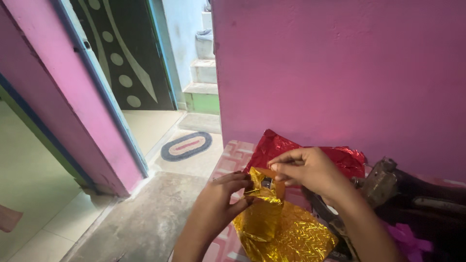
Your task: The person wraps a small rectangular box with gold metallic paper, using scissors to trim the paper and tape to secure the edges. The person folds the paper around the box, cuts excess material, and applies tape to seal the package.
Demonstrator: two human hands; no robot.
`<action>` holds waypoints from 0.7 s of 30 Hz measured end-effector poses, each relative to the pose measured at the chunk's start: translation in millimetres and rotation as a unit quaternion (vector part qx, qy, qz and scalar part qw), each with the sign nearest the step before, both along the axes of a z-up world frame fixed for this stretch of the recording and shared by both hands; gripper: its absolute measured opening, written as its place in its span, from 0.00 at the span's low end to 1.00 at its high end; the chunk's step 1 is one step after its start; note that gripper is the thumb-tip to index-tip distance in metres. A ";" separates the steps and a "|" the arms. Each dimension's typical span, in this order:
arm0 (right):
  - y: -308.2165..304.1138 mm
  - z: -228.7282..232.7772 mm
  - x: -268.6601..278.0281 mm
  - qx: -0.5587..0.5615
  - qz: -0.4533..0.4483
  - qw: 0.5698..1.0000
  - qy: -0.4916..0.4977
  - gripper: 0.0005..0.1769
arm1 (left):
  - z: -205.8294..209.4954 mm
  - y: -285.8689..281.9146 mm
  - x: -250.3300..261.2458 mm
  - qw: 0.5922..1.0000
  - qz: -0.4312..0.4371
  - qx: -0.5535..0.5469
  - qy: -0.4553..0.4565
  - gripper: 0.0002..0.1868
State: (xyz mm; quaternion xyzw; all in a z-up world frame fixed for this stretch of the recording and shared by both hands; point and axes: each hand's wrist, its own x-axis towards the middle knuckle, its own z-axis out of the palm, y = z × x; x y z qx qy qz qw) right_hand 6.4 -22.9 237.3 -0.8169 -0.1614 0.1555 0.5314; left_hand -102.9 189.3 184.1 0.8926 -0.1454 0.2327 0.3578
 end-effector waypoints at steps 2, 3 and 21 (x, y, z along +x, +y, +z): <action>-0.7 0.6 -3.5 -0.030 -0.021 0.999 -0.017 0.16 | -4.2 -3.8 1.5 1.000 0.011 -0.006 -0.023 0.18; -0.8 0.3 -4.1 -0.045 -0.030 0.998 -0.025 0.16 | -6.2 -6.4 3.1 0.999 0.018 -0.009 -0.035 0.19; -2.2 -32.0 2.4 -0.137 0.042 0.984 -0.103 0.14 | -28.8 -12.9 23.5 0.998 -0.050 -0.041 0.014 0.52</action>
